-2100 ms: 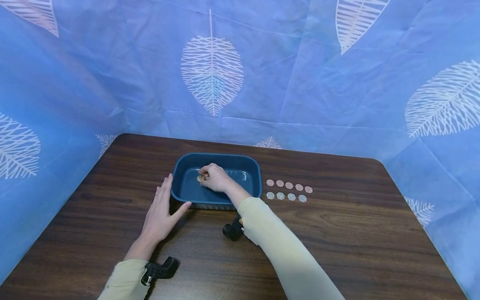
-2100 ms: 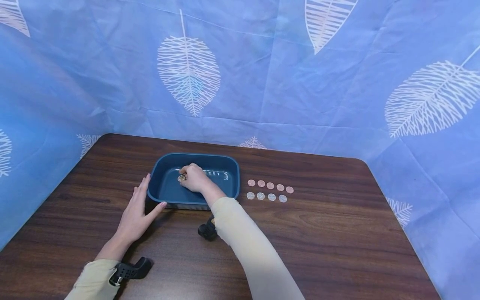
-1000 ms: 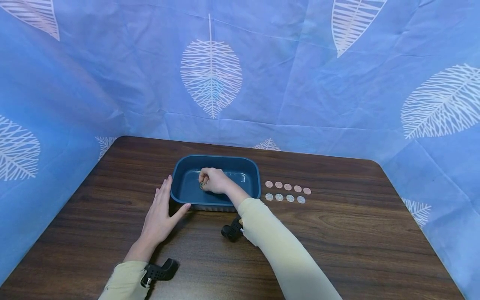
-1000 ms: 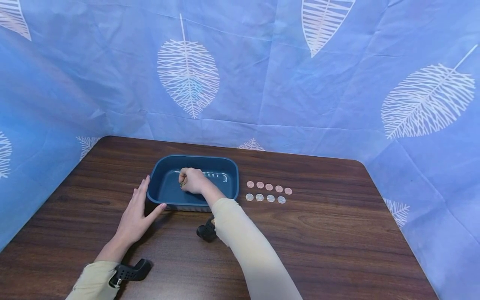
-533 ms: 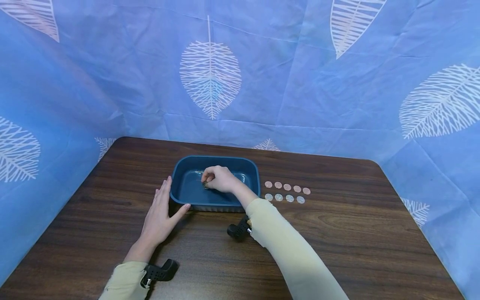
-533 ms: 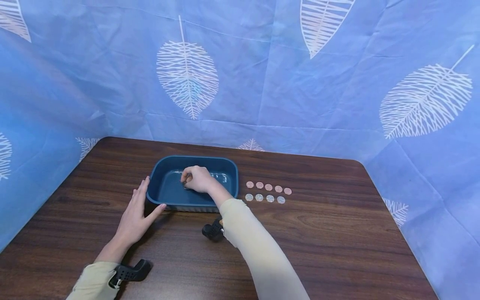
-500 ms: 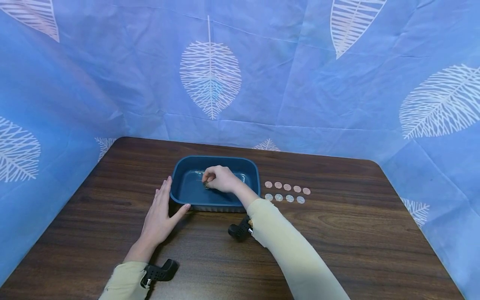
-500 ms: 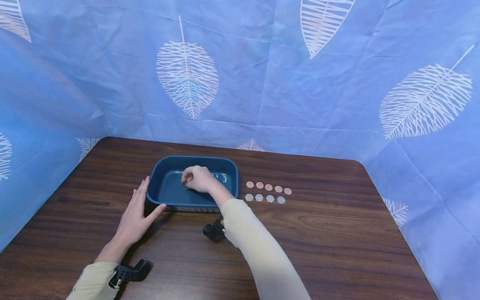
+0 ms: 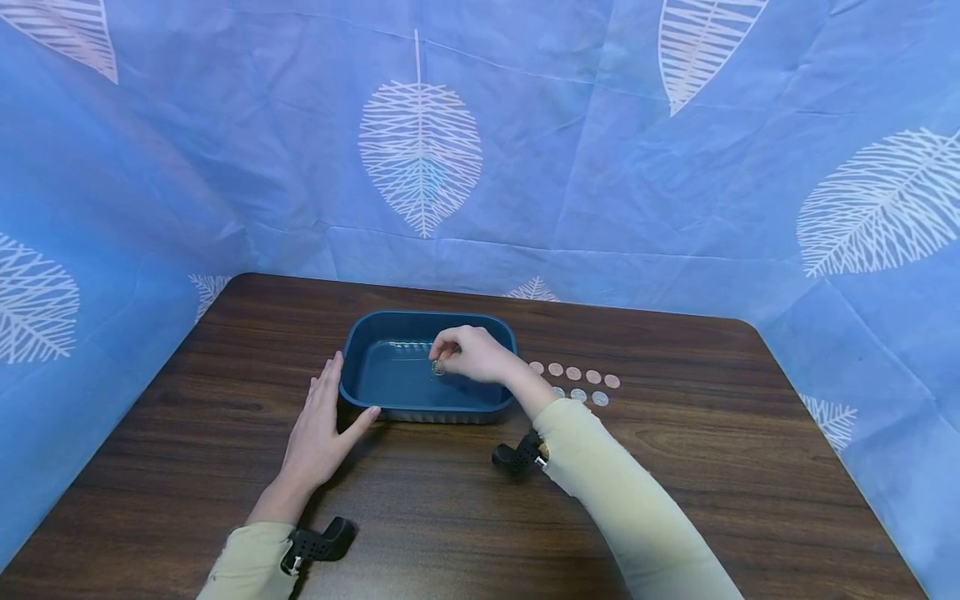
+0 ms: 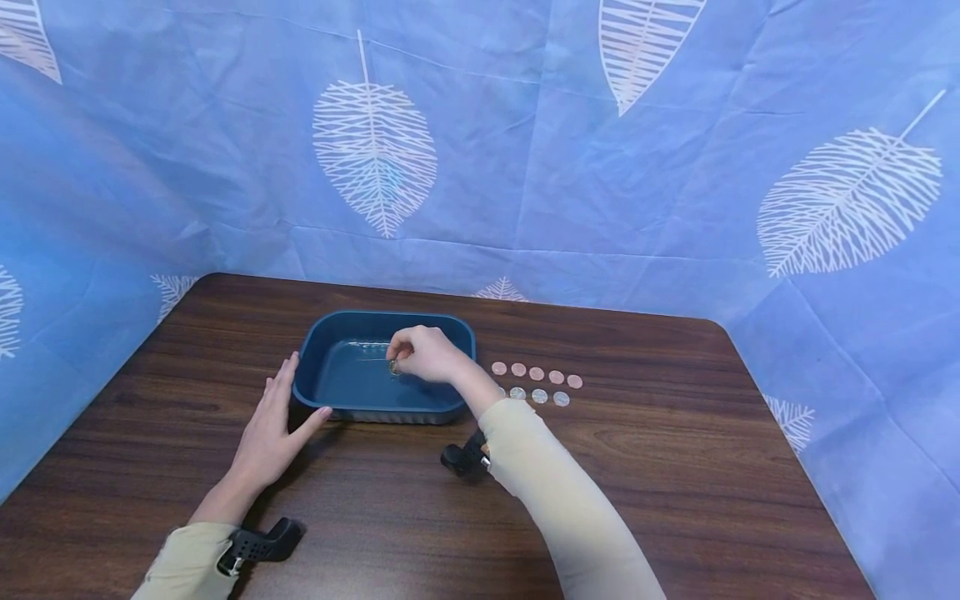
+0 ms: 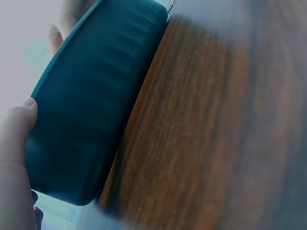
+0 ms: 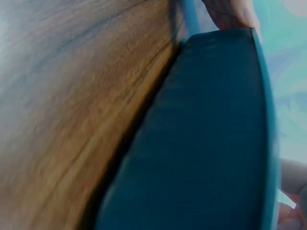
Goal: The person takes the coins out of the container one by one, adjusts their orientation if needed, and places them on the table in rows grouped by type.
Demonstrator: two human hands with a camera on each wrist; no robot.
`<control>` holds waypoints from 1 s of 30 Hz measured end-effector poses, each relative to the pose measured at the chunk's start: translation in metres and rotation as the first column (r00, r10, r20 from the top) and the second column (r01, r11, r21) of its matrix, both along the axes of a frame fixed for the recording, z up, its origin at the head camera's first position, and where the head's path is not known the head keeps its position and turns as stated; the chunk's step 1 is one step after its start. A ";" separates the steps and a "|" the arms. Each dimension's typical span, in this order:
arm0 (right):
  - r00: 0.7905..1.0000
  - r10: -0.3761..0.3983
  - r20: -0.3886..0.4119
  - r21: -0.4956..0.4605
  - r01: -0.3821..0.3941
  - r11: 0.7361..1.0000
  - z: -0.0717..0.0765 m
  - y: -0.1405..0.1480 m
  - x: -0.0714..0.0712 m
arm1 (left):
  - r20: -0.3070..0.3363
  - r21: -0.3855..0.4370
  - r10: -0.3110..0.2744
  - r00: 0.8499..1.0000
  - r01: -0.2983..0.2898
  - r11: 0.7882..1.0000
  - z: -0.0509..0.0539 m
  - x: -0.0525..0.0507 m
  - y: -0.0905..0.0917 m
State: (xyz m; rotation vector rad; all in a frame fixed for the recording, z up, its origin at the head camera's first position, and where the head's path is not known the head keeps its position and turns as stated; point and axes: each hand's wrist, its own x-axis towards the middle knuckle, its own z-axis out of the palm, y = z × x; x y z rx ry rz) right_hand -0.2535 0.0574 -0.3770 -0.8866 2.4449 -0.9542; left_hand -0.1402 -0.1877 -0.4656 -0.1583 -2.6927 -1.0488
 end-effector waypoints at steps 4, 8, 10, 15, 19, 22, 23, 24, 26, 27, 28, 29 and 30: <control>1.000 0.008 -0.019 -0.009 -0.009 1.000 0.005 0.016 0.001 | -0.011 -0.002 -0.004 1.000 0.004 1.000 0.001 0.000 0.000; 1.000 -0.011 -0.028 -0.012 0.011 1.000 0.010 0.034 0.001 | -0.007 0.002 -0.004 1.000 0.004 1.000 0.000 0.001 0.000; 0.999 -0.029 -0.034 -0.014 0.028 1.000 0.013 0.043 0.003 | -0.007 0.005 -0.005 1.000 0.005 1.000 0.000 0.001 0.000; 0.995 -0.093 -0.032 -0.032 0.092 0.995 0.019 0.069 0.008 | -0.005 0.004 -0.005 1.000 0.005 1.000 -0.001 0.000 0.000; 0.989 -0.145 -0.038 -0.039 0.144 0.989 0.021 0.092 0.013 | 0.004 0.003 -0.001 1.000 0.001 1.000 0.000 0.000 0.001; 0.984 -0.171 -0.056 -0.040 0.168 0.985 0.021 0.108 0.017 | 0.004 0.003 0.003 1.000 -0.003 1.000 0.000 0.000 0.000; 0.982 -0.179 -0.061 -0.038 0.177 0.984 0.020 0.112 0.018 | 0.005 0.003 0.003 1.000 -0.003 1.000 0.000 0.000 0.000; 0.980 -0.189 -0.063 -0.036 0.187 0.982 0.020 0.116 0.019 | 0.005 0.001 0.004 1.000 -0.004 1.000 0.000 0.000 0.000; 0.976 -0.205 -0.077 -0.027 0.204 0.979 0.019 0.124 0.022 | 0.005 -0.001 0.007 1.000 -0.007 1.000 0.000 0.001 0.000; 0.973 -0.215 -0.079 -0.021 0.214 0.977 0.019 0.128 0.024 | 0.005 -0.001 0.007 1.000 -0.007 1.000 0.000 0.001 0.000; 0.971 -0.226 -0.077 -0.017 0.225 0.974 0.018 0.131 0.025 | 0.006 0.001 0.006 1.000 -0.006 1.000 0.001 0.001 0.000; 0.969 -0.236 -0.072 -0.012 0.236 0.972 0.017 0.135 0.027 | 0.007 0.002 0.004 1.000 -0.004 1.000 0.001 0.000 0.000; 0.967 -0.244 -0.068 -0.008 0.244 0.970 0.017 0.139 0.029 | 0.007 0.003 0.004 1.000 -0.004 1.000 0.001 0.000 0.000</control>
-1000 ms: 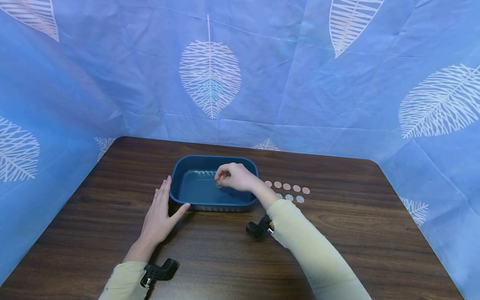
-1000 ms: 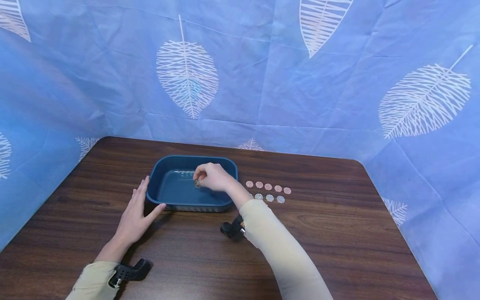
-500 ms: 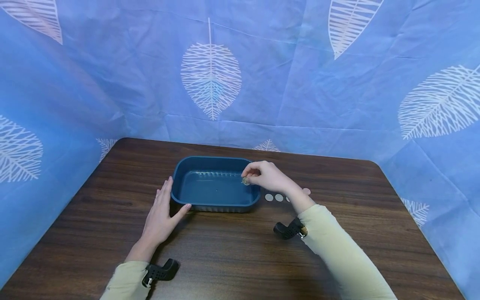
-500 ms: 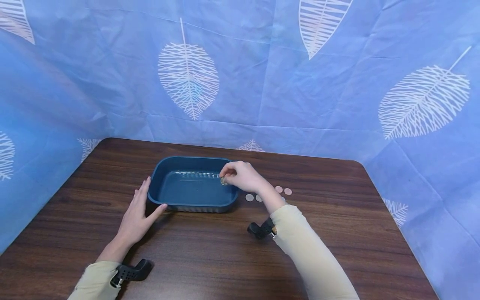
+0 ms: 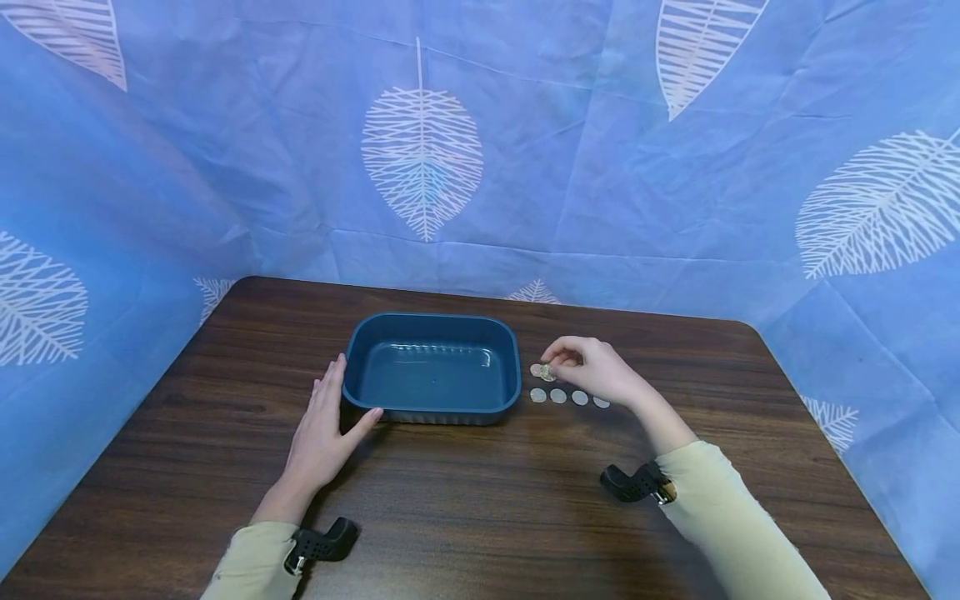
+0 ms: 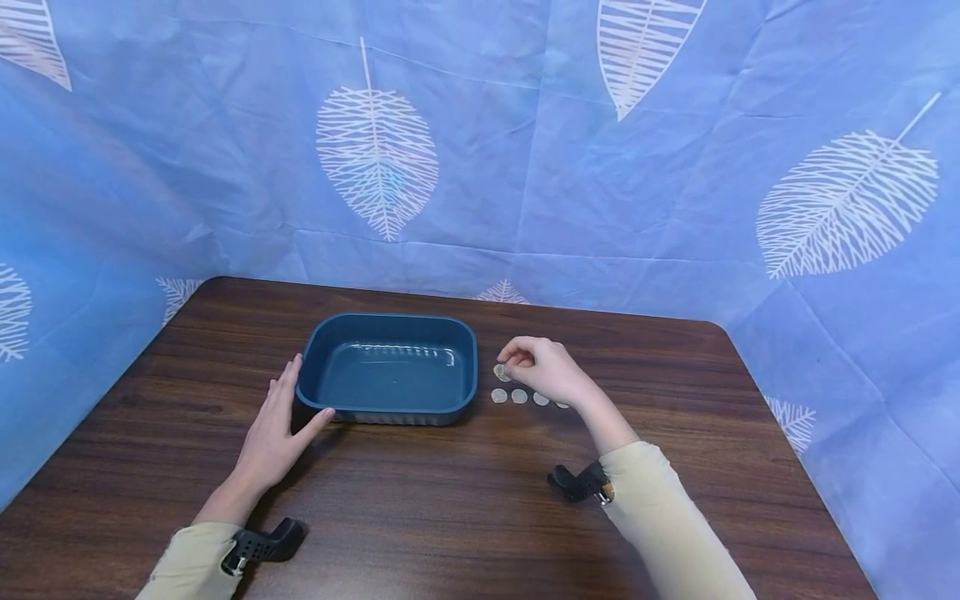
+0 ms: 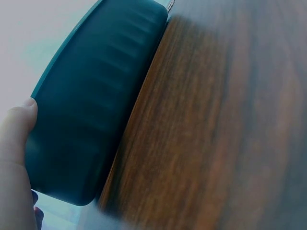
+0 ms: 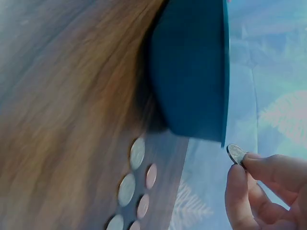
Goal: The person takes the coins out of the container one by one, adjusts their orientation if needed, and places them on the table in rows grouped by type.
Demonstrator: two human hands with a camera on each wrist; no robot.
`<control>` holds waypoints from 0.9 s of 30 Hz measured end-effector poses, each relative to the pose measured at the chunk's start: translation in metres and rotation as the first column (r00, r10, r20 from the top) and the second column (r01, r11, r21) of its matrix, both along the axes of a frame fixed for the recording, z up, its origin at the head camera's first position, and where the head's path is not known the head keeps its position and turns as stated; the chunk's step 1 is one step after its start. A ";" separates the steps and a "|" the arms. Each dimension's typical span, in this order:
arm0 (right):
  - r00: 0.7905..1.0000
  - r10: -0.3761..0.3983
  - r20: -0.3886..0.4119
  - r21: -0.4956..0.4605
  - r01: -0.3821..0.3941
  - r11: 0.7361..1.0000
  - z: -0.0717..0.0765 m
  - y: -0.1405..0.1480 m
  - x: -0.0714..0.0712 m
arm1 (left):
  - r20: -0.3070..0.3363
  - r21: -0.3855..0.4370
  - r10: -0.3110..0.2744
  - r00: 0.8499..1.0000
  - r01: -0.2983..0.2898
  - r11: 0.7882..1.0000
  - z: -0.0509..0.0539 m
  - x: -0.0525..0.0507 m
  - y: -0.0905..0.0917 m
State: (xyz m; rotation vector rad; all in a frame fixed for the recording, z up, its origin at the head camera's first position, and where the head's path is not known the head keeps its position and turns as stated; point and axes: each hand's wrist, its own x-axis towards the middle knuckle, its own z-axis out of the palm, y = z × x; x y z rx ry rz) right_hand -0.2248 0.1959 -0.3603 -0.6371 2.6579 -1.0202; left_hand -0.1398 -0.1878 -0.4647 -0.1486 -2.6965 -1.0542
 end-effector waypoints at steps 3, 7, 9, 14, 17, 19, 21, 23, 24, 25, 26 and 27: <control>0.999 -0.028 0.018 0.005 0.027 1.000 -0.002 0.012 0.004 | 0.000 0.002 -0.005 1.000 0.005 1.000 0.001 -0.001 0.000; 0.997 -0.074 0.033 0.021 0.073 0.997 -0.005 0.030 0.007 | 0.000 0.001 -0.008 1.000 0.008 1.000 0.002 -0.002 -0.001; 0.994 -0.100 0.035 0.035 0.099 0.995 -0.007 0.039 0.008 | 0.004 0.003 -0.009 1.000 0.008 1.000 0.002 -0.002 -0.001; 0.990 -0.139 0.018 0.057 0.138 0.989 -0.012 0.058 0.014 | 0.006 0.006 -0.010 1.000 0.010 1.000 0.003 -0.001 -0.001; 0.987 -0.157 0.019 0.061 0.156 0.986 -0.015 0.068 0.016 | 0.003 0.008 -0.010 1.000 0.010 1.000 0.002 -0.001 -0.002; 0.985 -0.169 0.017 0.068 0.168 0.984 -0.018 0.074 0.017 | 0.002 0.007 -0.009 1.000 0.009 1.000 0.002 -0.001 -0.002; 0.983 -0.180 0.015 0.075 0.179 0.981 -0.020 0.079 0.017 | 0.002 0.007 -0.009 1.000 0.009 1.000 0.001 -0.002 -0.002; 0.981 -0.195 0.013 0.085 0.194 0.977 -0.023 0.084 0.018 | 0.007 0.005 -0.007 1.000 0.007 1.000 0.001 -0.001 -0.001; 0.980 -0.198 0.013 0.090 0.196 0.976 -0.025 0.086 0.019 | 0.009 0.006 -0.007 1.000 0.007 1.000 0.001 -0.001 -0.001; 0.979 -0.205 0.017 0.093 0.203 0.975 -0.026 0.088 0.019 | 0.012 0.007 -0.006 1.000 0.006 1.000 0.001 -0.001 -0.001; 0.977 -0.210 0.019 0.096 0.207 0.974 -0.028 0.090 0.020 | 0.014 0.006 -0.005 1.000 0.005 1.000 0.001 -0.001 -0.001; 0.976 -0.218 0.024 0.098 0.215 0.972 -0.030 0.091 0.020 | 0.015 0.006 -0.004 1.000 0.004 1.000 0.001 -0.001 -0.001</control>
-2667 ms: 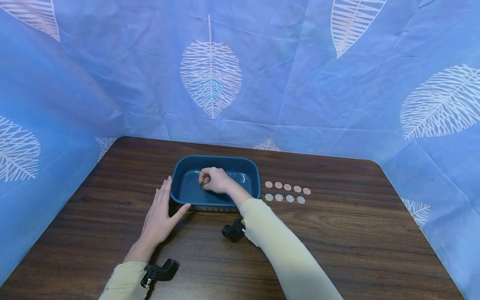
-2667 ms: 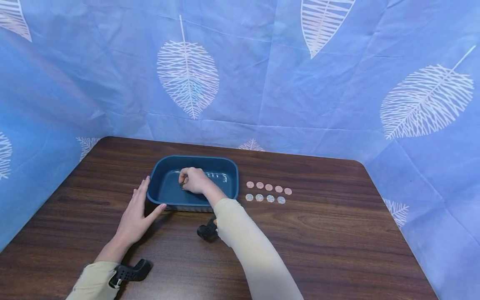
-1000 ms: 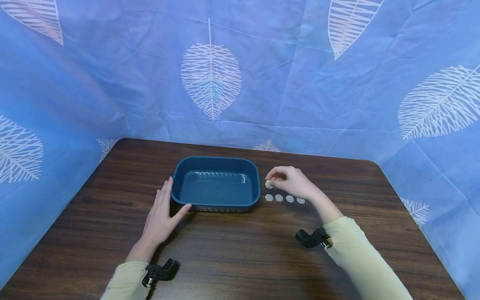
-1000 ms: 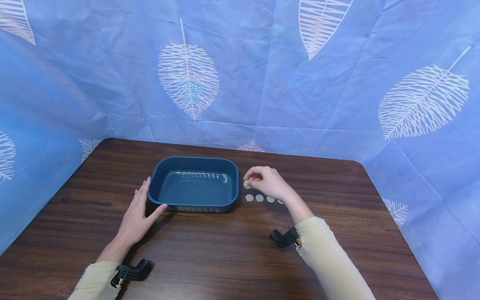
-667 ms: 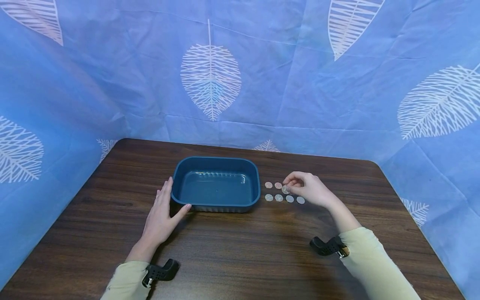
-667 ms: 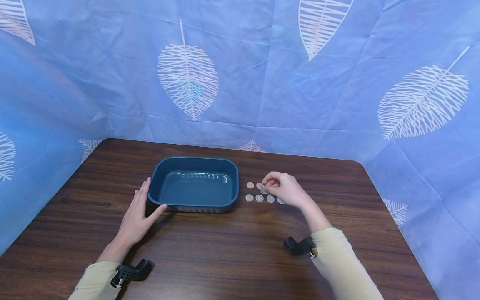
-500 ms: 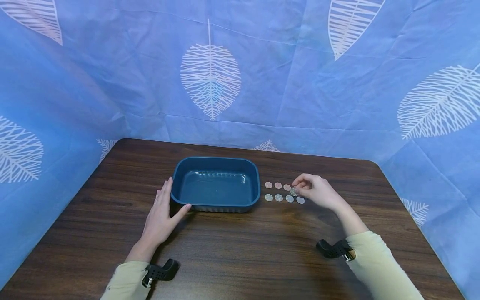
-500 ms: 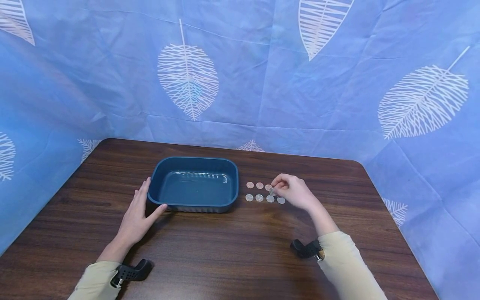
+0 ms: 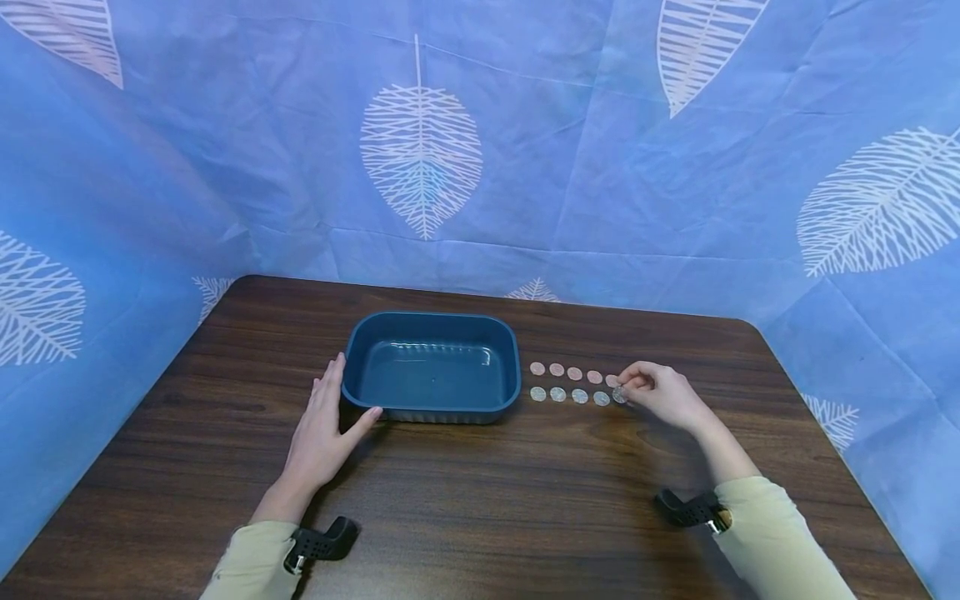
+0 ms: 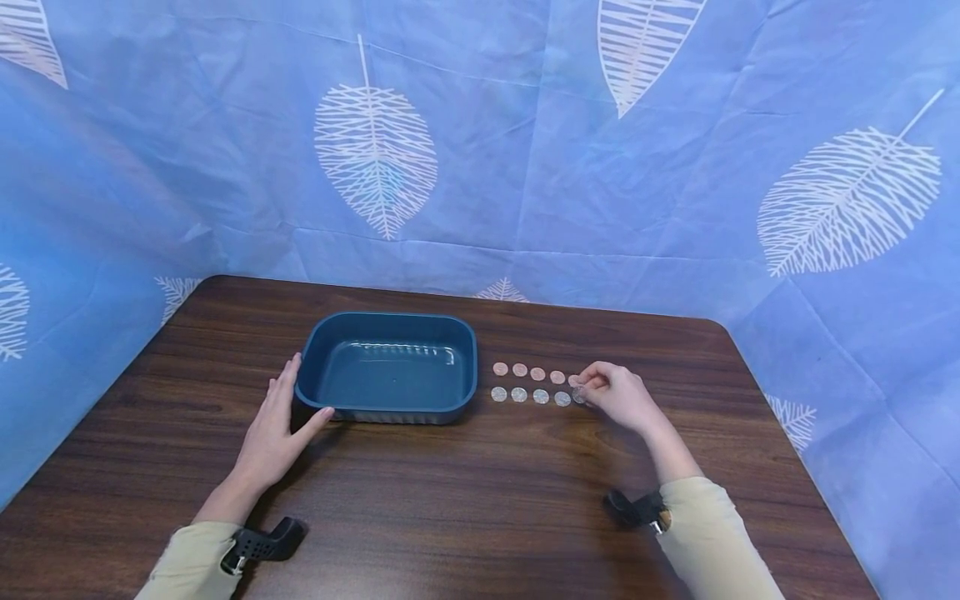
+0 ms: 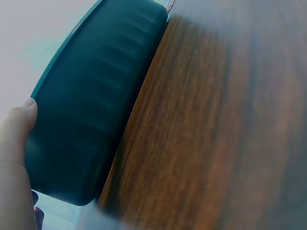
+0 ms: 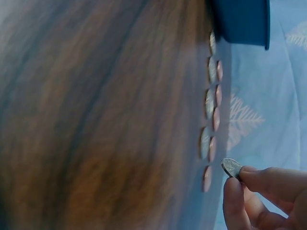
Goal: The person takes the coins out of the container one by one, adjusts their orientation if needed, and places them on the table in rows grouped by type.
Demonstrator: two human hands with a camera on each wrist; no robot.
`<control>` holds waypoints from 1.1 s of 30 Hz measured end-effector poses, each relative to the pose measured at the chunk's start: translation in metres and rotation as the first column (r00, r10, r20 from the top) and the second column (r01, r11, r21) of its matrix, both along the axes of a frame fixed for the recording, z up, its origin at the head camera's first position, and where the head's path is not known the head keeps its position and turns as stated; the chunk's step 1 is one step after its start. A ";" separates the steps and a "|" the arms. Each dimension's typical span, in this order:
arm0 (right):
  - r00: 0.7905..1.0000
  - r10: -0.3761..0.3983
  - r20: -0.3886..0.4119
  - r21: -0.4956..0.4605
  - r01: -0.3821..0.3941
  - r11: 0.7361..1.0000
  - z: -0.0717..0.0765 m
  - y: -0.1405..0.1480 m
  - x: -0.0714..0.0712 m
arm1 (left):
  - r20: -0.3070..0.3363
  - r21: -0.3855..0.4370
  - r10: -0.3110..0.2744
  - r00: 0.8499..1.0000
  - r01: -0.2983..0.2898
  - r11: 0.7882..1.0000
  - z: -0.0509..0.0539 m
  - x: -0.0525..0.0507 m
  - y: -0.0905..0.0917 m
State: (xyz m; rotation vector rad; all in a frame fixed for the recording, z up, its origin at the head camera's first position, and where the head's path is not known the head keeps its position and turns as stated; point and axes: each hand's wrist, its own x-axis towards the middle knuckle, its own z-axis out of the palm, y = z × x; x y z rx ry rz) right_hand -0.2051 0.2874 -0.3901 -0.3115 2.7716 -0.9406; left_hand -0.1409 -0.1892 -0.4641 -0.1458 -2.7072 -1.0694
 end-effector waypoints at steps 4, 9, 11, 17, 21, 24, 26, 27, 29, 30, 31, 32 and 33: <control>1.000 -0.021 0.021 0.005 0.021 1.000 -0.007 0.005 0.000 | -0.003 -0.002 0.001 1.000 -0.001 1.000 0.000 0.001 -0.001; 0.999 -0.041 0.027 0.021 0.040 0.999 -0.016 0.008 -0.001 | -0.004 -0.005 0.000 1.000 0.000 1.000 -0.001 0.002 -0.001; 0.999 -0.045 0.013 0.026 0.045 0.999 -0.019 0.009 -0.002 | -0.001 -0.006 0.001 1.000 -0.001 1.000 -0.001 0.002 -0.001; 0.998 -0.058 -0.017 0.039 0.058 0.998 -0.023 0.007 -0.001 | 0.002 -0.003 0.004 1.000 -0.004 1.000 0.000 0.003 0.000; 0.997 -0.071 -0.020 0.051 0.072 0.996 -0.022 0.005 0.002 | 0.002 -0.002 -0.001 1.000 0.001 1.000 0.001 0.002 0.000; 0.996 -0.083 -0.021 0.069 0.084 0.994 -0.023 0.004 0.003 | 0.003 0.000 -0.006 1.000 0.006 1.000 0.000 0.002 0.001; 0.996 -0.088 -0.022 0.083 0.089 0.993 -0.024 0.003 0.003 | 0.005 0.004 -0.007 1.000 0.007 1.000 0.000 0.002 0.000; 0.996 -0.090 -0.026 0.088 0.092 0.992 -0.025 0.003 0.003 | 0.005 0.004 -0.006 1.000 0.006 1.000 0.000 0.002 0.000; 0.995 -0.093 -0.035 0.098 0.096 0.991 -0.026 0.002 0.002 | 0.006 0.004 -0.006 1.000 0.006 1.000 0.000 0.001 0.000; 0.995 -0.095 -0.038 0.099 0.098 0.990 -0.026 0.001 0.002 | 0.009 0.004 -0.005 1.000 0.005 1.000 0.000 0.001 0.000; 0.994 -0.097 -0.040 0.099 0.101 0.990 -0.027 0.001 0.002 | 0.011 0.003 -0.005 1.000 0.005 1.000 0.000 0.001 0.000; 0.994 -0.100 -0.040 0.100 0.103 0.990 -0.027 0.001 0.002 | 0.014 0.000 -0.004 1.000 0.004 1.000 0.000 0.001 0.000; 0.995 -0.097 -0.039 0.099 0.100 0.990 -0.028 0.001 0.002 | 0.018 -0.002 -0.003 1.000 0.003 1.000 0.000 0.001 -0.001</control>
